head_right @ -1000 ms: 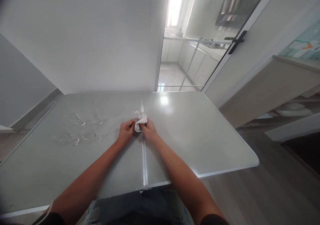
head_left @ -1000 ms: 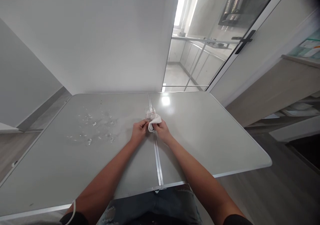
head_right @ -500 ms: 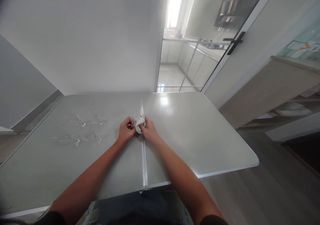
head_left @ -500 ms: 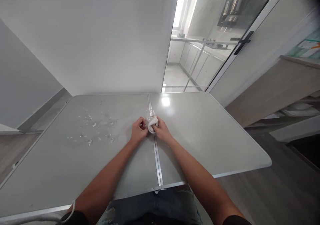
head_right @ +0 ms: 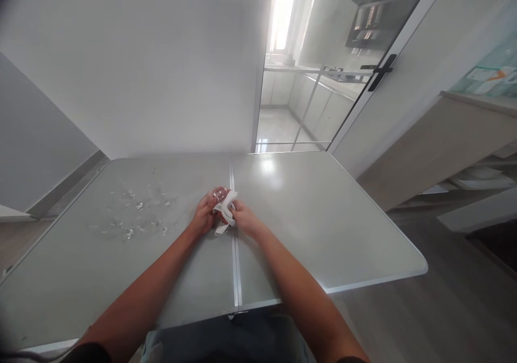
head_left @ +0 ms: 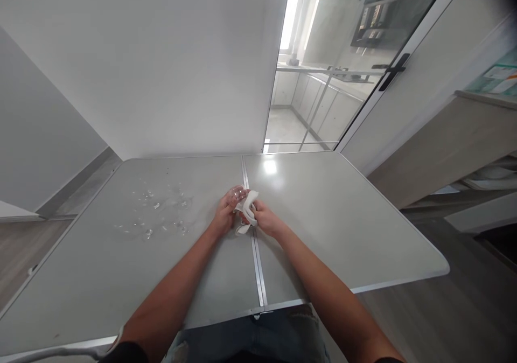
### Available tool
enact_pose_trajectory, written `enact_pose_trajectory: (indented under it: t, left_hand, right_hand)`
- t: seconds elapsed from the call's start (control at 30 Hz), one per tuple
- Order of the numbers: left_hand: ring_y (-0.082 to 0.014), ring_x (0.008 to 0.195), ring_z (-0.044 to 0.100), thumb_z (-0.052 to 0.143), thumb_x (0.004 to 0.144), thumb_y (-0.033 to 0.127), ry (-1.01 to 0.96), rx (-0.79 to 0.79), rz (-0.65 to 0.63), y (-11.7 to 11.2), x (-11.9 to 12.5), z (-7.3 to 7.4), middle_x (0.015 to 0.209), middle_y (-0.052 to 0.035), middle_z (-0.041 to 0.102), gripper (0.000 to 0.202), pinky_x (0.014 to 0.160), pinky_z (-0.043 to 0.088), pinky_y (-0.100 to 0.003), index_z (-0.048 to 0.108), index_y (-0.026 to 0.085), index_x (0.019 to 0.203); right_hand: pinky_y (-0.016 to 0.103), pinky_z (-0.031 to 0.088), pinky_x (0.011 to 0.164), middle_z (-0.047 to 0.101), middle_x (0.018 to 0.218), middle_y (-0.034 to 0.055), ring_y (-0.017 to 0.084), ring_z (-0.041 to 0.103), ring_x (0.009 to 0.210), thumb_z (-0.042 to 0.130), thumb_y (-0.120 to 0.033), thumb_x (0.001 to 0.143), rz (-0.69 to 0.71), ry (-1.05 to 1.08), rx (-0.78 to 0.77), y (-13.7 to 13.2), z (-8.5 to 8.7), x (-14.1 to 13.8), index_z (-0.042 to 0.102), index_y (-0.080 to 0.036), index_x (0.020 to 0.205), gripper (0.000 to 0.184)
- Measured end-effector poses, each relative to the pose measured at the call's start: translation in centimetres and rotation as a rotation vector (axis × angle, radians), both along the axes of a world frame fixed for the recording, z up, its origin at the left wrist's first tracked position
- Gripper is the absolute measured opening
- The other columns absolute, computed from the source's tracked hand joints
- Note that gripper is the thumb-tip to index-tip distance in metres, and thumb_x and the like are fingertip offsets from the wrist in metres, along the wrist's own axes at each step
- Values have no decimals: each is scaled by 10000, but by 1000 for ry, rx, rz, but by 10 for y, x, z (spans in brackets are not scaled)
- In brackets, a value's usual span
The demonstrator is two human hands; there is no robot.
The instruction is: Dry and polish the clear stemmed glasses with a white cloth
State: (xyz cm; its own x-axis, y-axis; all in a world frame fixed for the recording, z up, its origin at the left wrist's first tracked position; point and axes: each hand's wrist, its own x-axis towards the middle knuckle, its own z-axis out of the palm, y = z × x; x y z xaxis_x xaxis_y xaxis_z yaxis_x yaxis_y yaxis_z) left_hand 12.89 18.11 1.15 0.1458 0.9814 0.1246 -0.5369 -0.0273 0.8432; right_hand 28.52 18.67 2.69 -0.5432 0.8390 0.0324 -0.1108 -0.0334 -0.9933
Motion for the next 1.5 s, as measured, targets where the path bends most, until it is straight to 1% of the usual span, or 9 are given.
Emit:
enact_pose_trajectory:
  t: [0.13, 0.23, 0.33, 0.53, 0.8, 0.9, 1.07, 1.33, 1.5]
  left_hand:
    - [-285, 1183, 641, 811, 776, 470, 0, 95, 101, 3, 4, -6, 1272, -153, 670, 613, 1044, 469, -415, 571, 200, 1271]
    - [-293, 1209, 629, 818, 776, 437, 6, 118, 126, 3, 6, -5, 1284, -152, 662, 589, 1079, 444, -439, 565, 205, 1255]
    - [-282, 1171, 647, 802, 786, 459, -45, 74, 92, 2, 4, -2, 1251, -134, 677, 563, 1038, 471, -417, 583, 210, 1241]
    - [-304, 1203, 627, 779, 789, 512, -27, -17, -10, -1, 0, 0, 1285, -156, 672, 578, 1011, 486, -406, 643, 173, 1238]
    - [-285, 1215, 630, 822, 772, 437, -70, 53, 77, 6, 5, -2, 1297, -139, 657, 559, 1071, 445, -429, 601, 214, 1233]
    - [-279, 1179, 648, 809, 786, 442, -73, 20, 78, 6, 4, -3, 1273, -135, 671, 532, 1032, 474, -411, 612, 209, 1221]
    - [-284, 1132, 669, 750, 826, 503, -33, -27, 19, 4, 0, -6, 1275, -160, 679, 548, 954, 520, -381, 632, 169, 1244]
    - [-303, 1171, 663, 848, 749, 397, -58, 60, 91, 8, 0, -2, 1309, -184, 663, 585, 1033, 485, -426, 615, 178, 1239]
    - [-287, 1078, 699, 779, 800, 509, -37, 18, 51, 7, -3, -5, 1271, -189, 684, 572, 938, 533, -385, 636, 149, 1220]
  right_hand:
    - [301, 417, 696, 632, 827, 38, 189, 530, 713, 527, -258, 859, -227, -452, 424, 1, -3, 1, 561, -201, 996, 152]
    - [305, 402, 684, 634, 829, 55, 210, 543, 699, 504, -224, 860, -308, -656, 514, -2, -3, 0, 537, -191, 1082, 227]
    - [305, 421, 691, 622, 815, 48, 203, 545, 716, 524, -268, 854, -255, -481, 387, -2, -1, -1, 549, -204, 978, 142]
    - [288, 401, 574, 450, 602, -18, 120, 390, 540, 611, -340, 783, 227, 85, -142, 2, 5, 9, 424, -221, 650, 258]
    - [294, 413, 676, 648, 819, 56, 205, 569, 708, 565, -296, 872, -347, -581, 462, -1, -2, 0, 574, -208, 974, 135]
    - [289, 426, 668, 647, 804, 47, 199, 571, 712, 572, -288, 846, -280, -429, 368, -1, -2, -1, 583, -204, 921, 113]
    - [280, 417, 576, 491, 592, -12, 136, 444, 533, 536, -292, 778, 118, 15, -78, 0, 3, 3, 473, -210, 709, 124]
    - [300, 389, 678, 650, 838, 57, 201, 543, 702, 603, -320, 836, -391, -508, 433, -5, 0, -4, 583, -208, 1012, 209]
    - [284, 407, 614, 551, 660, 6, 150, 475, 573, 591, -289, 777, -38, -69, 6, -1, -1, 0, 525, -203, 775, 109]
